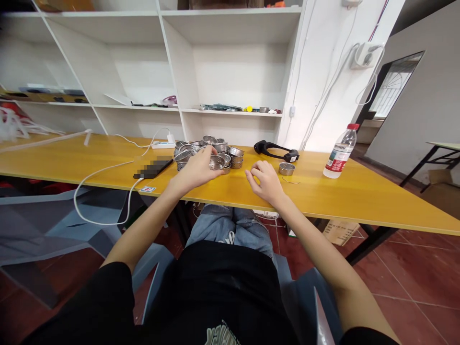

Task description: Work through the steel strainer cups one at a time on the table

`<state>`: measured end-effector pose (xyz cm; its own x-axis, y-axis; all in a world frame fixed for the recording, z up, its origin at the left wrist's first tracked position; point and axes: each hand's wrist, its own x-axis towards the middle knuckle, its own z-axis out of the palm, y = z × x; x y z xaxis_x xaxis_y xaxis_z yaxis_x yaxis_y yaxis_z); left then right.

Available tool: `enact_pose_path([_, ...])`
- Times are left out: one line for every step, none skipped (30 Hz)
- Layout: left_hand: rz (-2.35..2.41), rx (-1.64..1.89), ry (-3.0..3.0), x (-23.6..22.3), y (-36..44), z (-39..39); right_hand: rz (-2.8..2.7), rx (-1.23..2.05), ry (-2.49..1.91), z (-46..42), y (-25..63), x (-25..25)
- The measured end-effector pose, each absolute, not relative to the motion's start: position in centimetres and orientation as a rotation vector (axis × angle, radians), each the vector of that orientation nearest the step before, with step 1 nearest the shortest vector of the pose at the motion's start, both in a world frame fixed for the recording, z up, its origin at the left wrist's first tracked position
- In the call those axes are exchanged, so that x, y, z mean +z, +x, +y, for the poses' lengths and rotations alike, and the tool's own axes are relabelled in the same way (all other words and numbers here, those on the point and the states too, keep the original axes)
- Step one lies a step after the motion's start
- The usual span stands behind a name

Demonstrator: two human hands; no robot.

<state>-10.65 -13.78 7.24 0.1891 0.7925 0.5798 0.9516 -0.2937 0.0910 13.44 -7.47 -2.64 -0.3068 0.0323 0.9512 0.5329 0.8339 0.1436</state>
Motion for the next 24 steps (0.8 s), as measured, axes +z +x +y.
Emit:
enact_pose_path([-1.688, -0.769, -2.116, 7.6, -11.0, -13.7, -1.821, -0.550, -0.442, -7.3, 13.4, -2.8])
enact_pose_path([-1.703, -0.753, -2.071, 7.8, -11.2, -13.5, -1.808, -0.570, -0.459, -7.2, 13.4, -2.9])
enact_pose_path([-1.732, -0.725, -2.014, 7.9, -11.4, -13.3, -1.795, -0.583, -0.485, -7.0, 13.5, -2.9])
enact_pose_path([-1.760, -0.691, -1.950, 7.9, -11.5, -13.1, -1.789, -0.592, -0.527, -6.8, 13.6, -2.8])
enact_pose_path([-1.788, -0.663, -1.883, 7.9, -11.5, -12.8, -1.791, -0.587, -0.584, -6.7, 13.9, -2.7])
enact_pose_path([-1.822, -0.636, -1.818, 7.8, -11.4, -12.6, -1.804, -0.566, -0.667, -6.6, 14.4, -2.3])
enact_pose_path([-1.849, -0.615, -1.767, 7.7, -11.4, -12.5, -1.838, -0.528, -0.777, -6.5, 15.0, -1.9])
enact_pose_path([-1.871, -0.600, -1.731, 7.6, -11.3, -12.4, -1.882, -0.419, -0.897, -6.6, 15.7, -1.4])
enact_pose_path([-1.886, -0.586, -1.707, 7.5, -11.3, -12.3, -1.909, -0.264, -1.072, -6.8, 16.6, -0.7])
enact_pose_path([-1.894, -0.574, -1.697, 7.5, -11.2, -12.1, -1.921, -0.096, -1.244, -7.0, 17.6, 0.0])
enact_pose_path([-1.899, -0.562, -1.694, 7.4, -11.3, -12.0, -1.953, 0.077, -1.373, -7.4, 18.6, 0.6])
enact_pose_path([-1.903, -0.549, -1.698, 7.3, -11.3, -11.8, -1.982, 0.199, -1.457, -7.8, 19.7, 1.3])
enact_pose_path([-1.911, -0.534, -1.705, 7.2, -11.4, -11.6, -2.005, 0.256, -1.573, -8.2, 20.6, 1.8])
enact_pose_path([-1.919, -0.518, -1.714, 7.1, -11.4, -11.3, -2.020, 0.281, -1.685, -8.6, 21.6, 2.3])
enact_pose_path([-1.924, -0.507, -1.723, 6.9, -11.5, -11.1, -2.025, 0.323, -1.773, -8.9, 22.3, 2.6])
enact_pose_path([-1.925, -0.501, -1.729, 6.7, -11.6, -10.8, -2.011, 0.327, -1.835, -9.2, 23.0, 2.9])
enact_pose_path([-1.921, -0.501, -1.732, 6.6, -11.7, -10.6, -1.989, 0.306, -1.894, -9.3, 23.5, 2.9])
enact_pose_path([-1.917, -0.502, -1.731, 6.5, -11.8, -10.4, -1.960, 0.274, -1.935, -9.3, 24.0, 2.9])
enact_pose_path([-1.913, -0.500, -1.728, 6.4, -11.8, -10.3, -1.937, 0.244, -1.942, -9.0, 24.4, 2.7])
enact_pose_path([-1.909, -0.498, -1.724, 6.3, -11.8, -10.2, -1.926, 0.236, -1.928, -8.5, 24.8, 2.3])
enact_pose_path([-1.905, -0.492, -1.719, 6.2, -11.9, -10.1, -1.923, 0.231, -1.895, -7.8, 25.3, 1.8])
enact_pose_path([-1.899, -0.488, -1.714, 6.1, -11.9, -10.0, -1.931, 0.259, -1.827, -7.0, 25.7, 1.3])
enact_pose_path([-1.893, -0.484, -1.712, 6.1, -11.9, -9.9, -1.932, 0.317, -1.775, -6.1, 26.2, 0.6])
enact_pose_path([-1.885, -0.483, -1.715, 6.1, -12.0, -9.8, -1.938, 0.393, -1.723, -5.3, 26.7, 0.1])
